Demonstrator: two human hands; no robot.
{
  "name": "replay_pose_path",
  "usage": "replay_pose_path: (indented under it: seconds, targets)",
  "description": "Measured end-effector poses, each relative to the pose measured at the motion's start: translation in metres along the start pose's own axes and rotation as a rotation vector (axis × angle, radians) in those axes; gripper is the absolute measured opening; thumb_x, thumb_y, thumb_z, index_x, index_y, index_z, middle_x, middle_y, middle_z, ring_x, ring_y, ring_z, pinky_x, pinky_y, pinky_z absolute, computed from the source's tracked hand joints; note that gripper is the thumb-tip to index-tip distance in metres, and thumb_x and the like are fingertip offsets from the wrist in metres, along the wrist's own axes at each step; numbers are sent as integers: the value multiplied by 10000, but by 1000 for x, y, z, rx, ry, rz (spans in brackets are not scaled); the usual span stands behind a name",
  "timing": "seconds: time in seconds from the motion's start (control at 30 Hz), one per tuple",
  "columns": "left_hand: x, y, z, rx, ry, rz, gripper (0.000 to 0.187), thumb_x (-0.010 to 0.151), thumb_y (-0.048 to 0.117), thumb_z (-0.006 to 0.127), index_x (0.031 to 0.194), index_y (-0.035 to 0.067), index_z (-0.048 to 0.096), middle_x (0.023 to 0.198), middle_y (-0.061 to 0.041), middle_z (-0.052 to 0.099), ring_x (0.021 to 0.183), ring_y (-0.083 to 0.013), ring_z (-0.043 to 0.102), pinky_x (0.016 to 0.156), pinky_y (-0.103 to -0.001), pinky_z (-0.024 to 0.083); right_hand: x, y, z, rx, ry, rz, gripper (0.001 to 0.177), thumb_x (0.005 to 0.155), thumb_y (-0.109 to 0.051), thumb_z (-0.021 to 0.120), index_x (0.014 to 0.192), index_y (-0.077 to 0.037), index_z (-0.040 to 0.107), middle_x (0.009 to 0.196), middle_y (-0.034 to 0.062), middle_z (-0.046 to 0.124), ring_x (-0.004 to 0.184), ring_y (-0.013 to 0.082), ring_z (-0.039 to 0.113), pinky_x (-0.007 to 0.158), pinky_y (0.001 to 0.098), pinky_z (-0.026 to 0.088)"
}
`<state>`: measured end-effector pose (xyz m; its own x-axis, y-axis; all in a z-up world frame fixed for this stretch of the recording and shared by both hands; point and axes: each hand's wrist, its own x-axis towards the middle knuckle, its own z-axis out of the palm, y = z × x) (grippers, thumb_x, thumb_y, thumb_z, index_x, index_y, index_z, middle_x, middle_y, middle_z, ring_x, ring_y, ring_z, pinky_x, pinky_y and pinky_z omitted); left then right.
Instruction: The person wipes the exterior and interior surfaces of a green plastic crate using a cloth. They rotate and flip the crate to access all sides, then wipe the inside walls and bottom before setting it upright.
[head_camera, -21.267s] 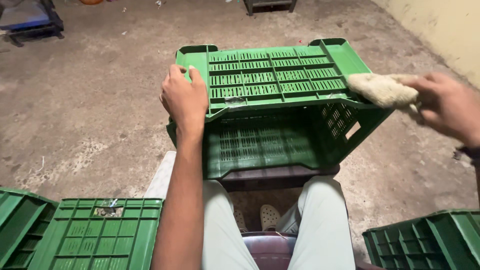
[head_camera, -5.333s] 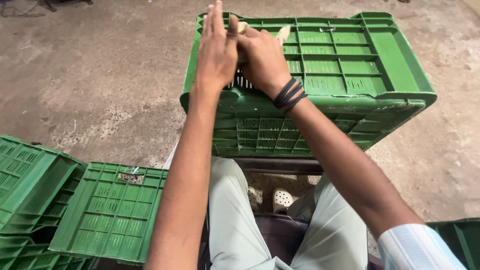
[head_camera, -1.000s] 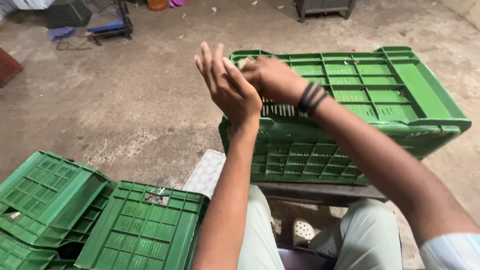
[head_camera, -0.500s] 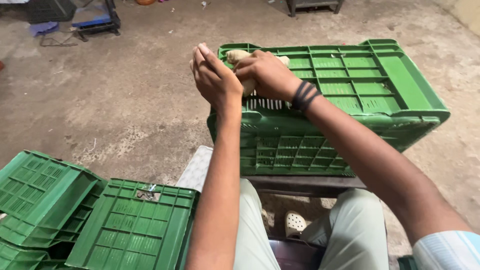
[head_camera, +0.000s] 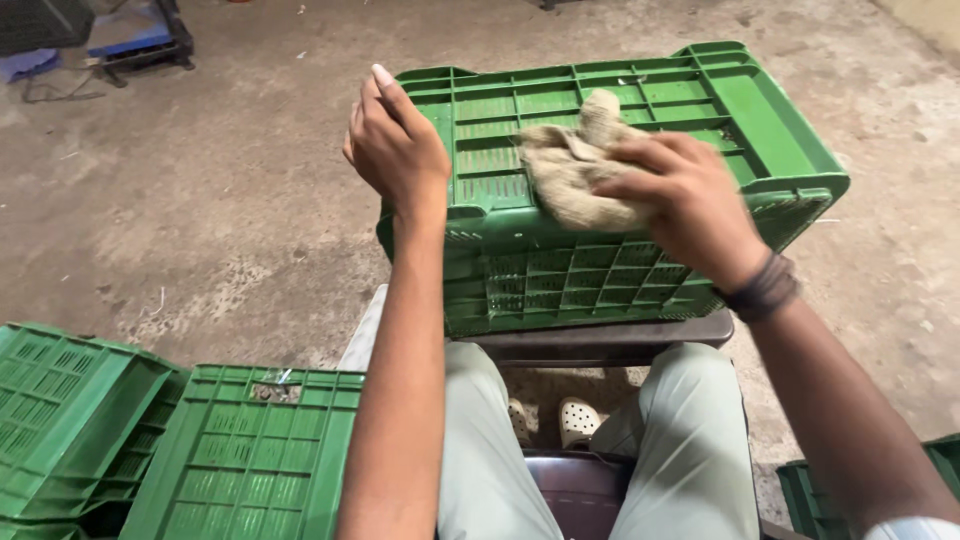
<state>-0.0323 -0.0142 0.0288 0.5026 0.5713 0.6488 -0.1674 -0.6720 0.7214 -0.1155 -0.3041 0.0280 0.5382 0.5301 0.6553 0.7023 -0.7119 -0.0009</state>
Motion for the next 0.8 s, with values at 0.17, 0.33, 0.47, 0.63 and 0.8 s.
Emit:
replay_pose_path:
  seconds: [0.17,0.33,0.47,0.63,0.8]
  targets:
    - [-3,-3,11,84,-332,45,433,1080,358,400,1014,64,710,892,-148,733,881,-330,714,851,-475,535,-54,26,-37,-100,33,193,599,670,95,640,1155,-227,779,1404,16,663,1290,311,575,1100,463,438]
    - [-10,-13,18,43,-265,465,369,1062,331,501,1028,17,693,987,-191,738,947,-411,686,818,-525,531,-48,13,3,-110,334,322,479,787,90,679,1153,-200,783,1338,51,685,1278,312,591,1088,440,456]
    - [-13,-12,26,26,-385,350,394,1063,365,504,1056,23,699,1009,-212,737,931,-426,689,795,-534,527,-3,-31,58,-84,636,516,397,786,59,696,1116,-147,775,1266,117,698,1221,340,607,1057,481,449]
    - [-5,-15,20,46,-497,231,377,1064,348,486,1033,38,699,972,-218,735,918,-434,691,802,-539,531,48,-126,102,124,492,254,229,803,-9,745,1007,-115,749,1253,100,687,1217,362,602,1103,526,423]
    - [-1,-18,16,92,-513,231,324,1036,309,537,1007,26,690,932,-225,723,905,-445,680,797,-546,523,30,-76,75,85,369,111,257,803,-25,764,1015,-168,792,1267,69,704,1211,319,614,1050,469,455]
